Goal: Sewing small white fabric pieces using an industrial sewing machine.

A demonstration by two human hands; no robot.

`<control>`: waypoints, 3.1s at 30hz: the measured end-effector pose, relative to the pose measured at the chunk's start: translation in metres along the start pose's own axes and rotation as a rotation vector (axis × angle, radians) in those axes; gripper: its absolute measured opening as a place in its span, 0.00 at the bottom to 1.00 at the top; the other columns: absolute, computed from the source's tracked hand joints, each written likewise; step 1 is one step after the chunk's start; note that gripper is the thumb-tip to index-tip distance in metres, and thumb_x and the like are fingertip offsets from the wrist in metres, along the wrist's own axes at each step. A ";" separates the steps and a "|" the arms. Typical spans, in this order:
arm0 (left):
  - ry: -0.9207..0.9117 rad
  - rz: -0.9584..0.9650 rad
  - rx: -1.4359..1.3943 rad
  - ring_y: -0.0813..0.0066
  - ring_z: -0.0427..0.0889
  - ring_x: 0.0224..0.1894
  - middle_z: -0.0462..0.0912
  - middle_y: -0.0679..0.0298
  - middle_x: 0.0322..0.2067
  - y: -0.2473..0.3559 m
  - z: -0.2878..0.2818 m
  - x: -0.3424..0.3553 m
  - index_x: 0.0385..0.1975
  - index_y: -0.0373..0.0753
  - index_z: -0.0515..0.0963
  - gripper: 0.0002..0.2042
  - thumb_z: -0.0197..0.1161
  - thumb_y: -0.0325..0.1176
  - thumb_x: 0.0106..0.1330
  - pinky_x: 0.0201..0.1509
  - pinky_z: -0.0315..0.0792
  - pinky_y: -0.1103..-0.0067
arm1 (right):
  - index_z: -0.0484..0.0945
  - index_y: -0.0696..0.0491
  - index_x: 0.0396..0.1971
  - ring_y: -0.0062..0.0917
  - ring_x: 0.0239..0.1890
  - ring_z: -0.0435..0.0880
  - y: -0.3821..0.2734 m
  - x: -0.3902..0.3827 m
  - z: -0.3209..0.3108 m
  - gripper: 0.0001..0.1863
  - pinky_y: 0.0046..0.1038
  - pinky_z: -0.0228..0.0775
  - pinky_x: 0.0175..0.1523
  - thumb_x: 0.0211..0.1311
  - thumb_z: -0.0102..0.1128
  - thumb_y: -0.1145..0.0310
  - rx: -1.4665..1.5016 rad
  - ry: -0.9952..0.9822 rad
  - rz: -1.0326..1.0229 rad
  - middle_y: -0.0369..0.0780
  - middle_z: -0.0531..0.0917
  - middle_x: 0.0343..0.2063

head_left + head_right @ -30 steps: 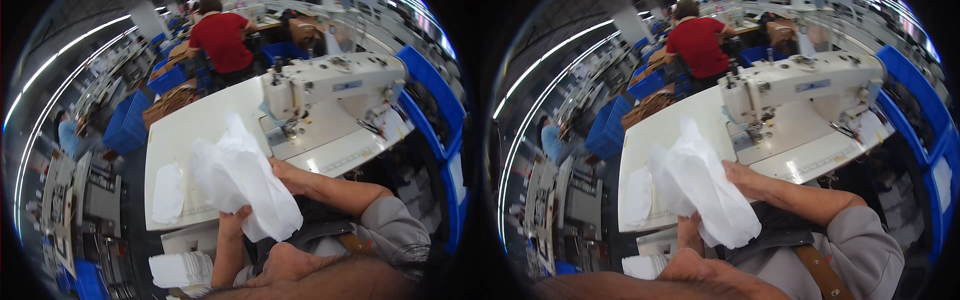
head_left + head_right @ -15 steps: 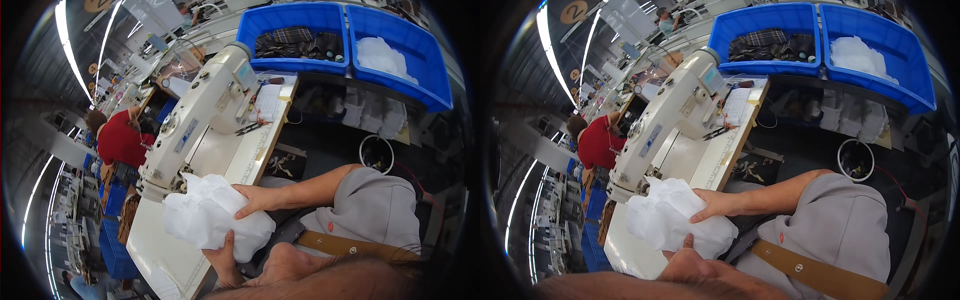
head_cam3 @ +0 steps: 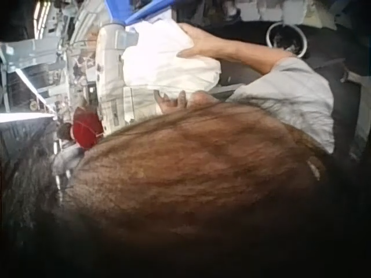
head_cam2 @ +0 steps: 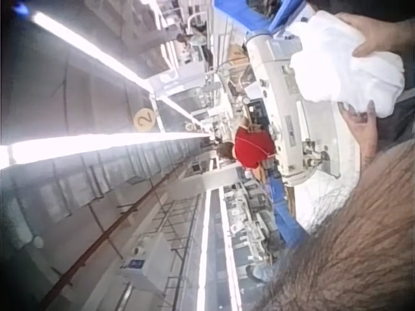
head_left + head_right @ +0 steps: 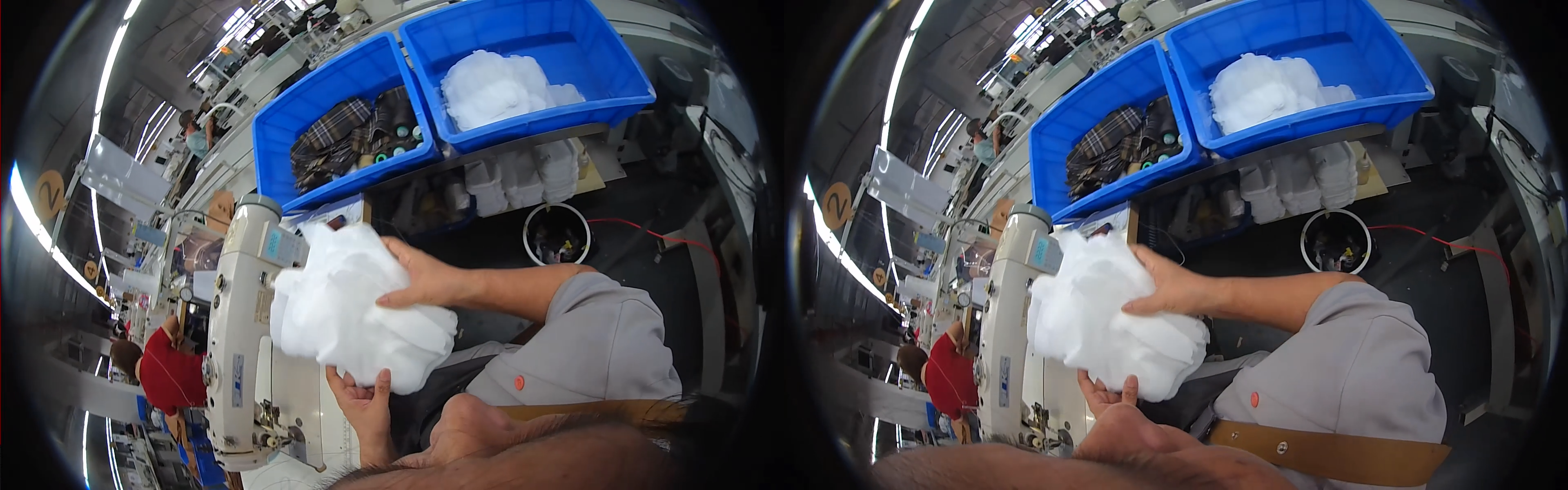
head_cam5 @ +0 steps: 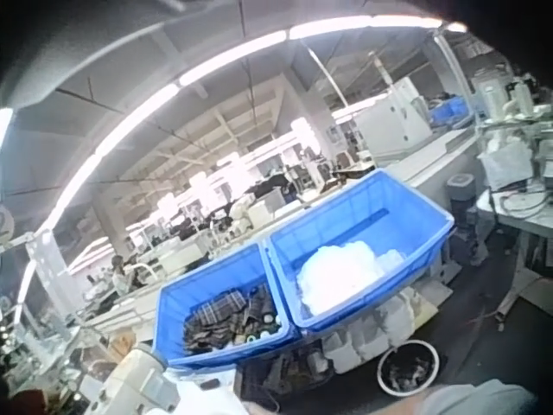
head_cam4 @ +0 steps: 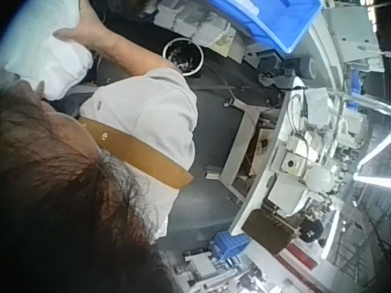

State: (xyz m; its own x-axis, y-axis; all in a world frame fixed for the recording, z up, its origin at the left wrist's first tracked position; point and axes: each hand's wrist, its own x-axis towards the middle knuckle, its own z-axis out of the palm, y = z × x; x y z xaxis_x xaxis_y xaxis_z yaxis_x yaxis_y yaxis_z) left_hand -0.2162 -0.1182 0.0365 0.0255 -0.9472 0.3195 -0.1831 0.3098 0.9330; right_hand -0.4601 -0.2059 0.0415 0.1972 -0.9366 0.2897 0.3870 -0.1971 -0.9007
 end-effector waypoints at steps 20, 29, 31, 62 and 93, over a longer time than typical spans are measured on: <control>0.077 -0.397 0.055 0.69 0.87 0.44 0.80 0.52 0.54 -0.135 -0.146 -0.056 0.69 0.37 0.63 0.31 0.70 0.30 0.69 0.39 0.83 0.79 | 0.73 0.54 0.65 0.45 0.63 0.79 -0.131 0.082 -0.371 0.39 0.40 0.70 0.67 0.57 0.73 0.48 -1.367 0.996 -0.197 0.50 0.81 0.60; 0.201 -0.411 0.046 0.71 0.79 0.59 0.81 0.56 0.59 -0.132 -0.132 -0.083 0.67 0.35 0.71 0.24 0.65 0.23 0.72 0.64 0.73 0.76 | 0.84 0.51 0.47 0.37 0.42 0.87 -0.030 0.089 -0.035 0.13 0.36 0.79 0.48 0.63 0.67 0.69 -1.015 -0.165 -0.625 0.43 0.87 0.40; 0.155 -0.371 0.294 0.70 0.83 0.52 0.81 0.54 0.56 -0.113 -0.121 -0.082 0.66 0.35 0.70 0.24 0.67 0.26 0.71 0.51 0.77 0.77 | 0.85 0.51 0.47 0.39 0.42 0.87 0.034 0.100 0.029 0.14 0.39 0.77 0.46 0.61 0.67 0.70 -0.691 -0.493 -0.748 0.42 0.87 0.39; 1.188 -0.802 0.804 0.53 0.79 0.61 0.77 0.56 0.62 -0.069 -0.087 -0.465 0.57 0.39 0.78 0.16 0.62 0.36 0.73 0.64 0.72 0.62 | 0.84 0.56 0.33 0.38 0.30 0.84 0.046 -0.101 0.389 0.19 0.36 0.78 0.35 0.62 0.71 0.52 1.356 -2.155 0.221 0.45 0.85 0.33; 1.461 -1.096 1.141 0.56 0.85 0.48 0.86 0.56 0.44 0.001 -0.057 -0.522 0.67 0.41 0.68 0.32 0.71 0.33 0.62 0.49 0.75 0.63 | 0.84 0.58 0.34 0.34 0.30 0.86 0.024 -0.201 0.399 0.12 0.32 0.78 0.34 0.64 0.68 0.63 1.246 -2.314 0.401 0.43 0.86 0.33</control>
State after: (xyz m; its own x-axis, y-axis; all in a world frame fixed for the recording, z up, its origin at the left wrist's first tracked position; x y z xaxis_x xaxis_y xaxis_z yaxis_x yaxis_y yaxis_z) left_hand -0.1740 0.3811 -0.1200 0.9402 0.2313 0.2499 0.0867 -0.8723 0.4813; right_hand -0.1309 0.0929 0.0911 0.1209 0.7349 0.6673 0.0180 0.6705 -0.7417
